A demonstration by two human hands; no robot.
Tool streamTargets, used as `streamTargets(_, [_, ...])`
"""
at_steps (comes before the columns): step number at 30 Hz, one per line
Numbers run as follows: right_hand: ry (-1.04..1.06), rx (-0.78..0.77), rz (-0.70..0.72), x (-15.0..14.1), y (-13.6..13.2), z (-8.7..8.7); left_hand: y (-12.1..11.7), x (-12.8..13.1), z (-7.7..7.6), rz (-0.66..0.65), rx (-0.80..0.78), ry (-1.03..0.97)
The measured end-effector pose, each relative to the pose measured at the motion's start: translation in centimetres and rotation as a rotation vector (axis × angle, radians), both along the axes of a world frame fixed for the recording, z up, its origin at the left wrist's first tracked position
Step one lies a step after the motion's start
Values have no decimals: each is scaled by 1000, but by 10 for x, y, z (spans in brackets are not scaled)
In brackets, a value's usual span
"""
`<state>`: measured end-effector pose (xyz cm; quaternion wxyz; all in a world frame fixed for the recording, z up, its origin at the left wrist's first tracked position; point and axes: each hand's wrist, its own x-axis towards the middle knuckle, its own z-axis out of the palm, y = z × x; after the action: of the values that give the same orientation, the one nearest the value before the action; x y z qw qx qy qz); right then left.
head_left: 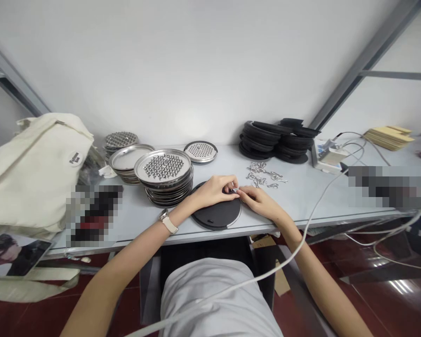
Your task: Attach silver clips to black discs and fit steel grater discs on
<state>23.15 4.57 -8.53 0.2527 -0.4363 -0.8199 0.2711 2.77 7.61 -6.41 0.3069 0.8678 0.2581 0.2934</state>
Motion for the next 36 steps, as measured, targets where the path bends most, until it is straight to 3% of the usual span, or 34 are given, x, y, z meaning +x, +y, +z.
streamTargets(13, [7, -6, -30, 1, 1, -2, -1, 0, -1, 25, -26, -35])
streamTargets(28, [25, -33, -44, 0, 0, 0, -1, 2, -3, 3, 135, 45])
streamTargets(36, [54, -40, -29, -1, -1, -1, 0, 0, -2, -9, 61, 53])
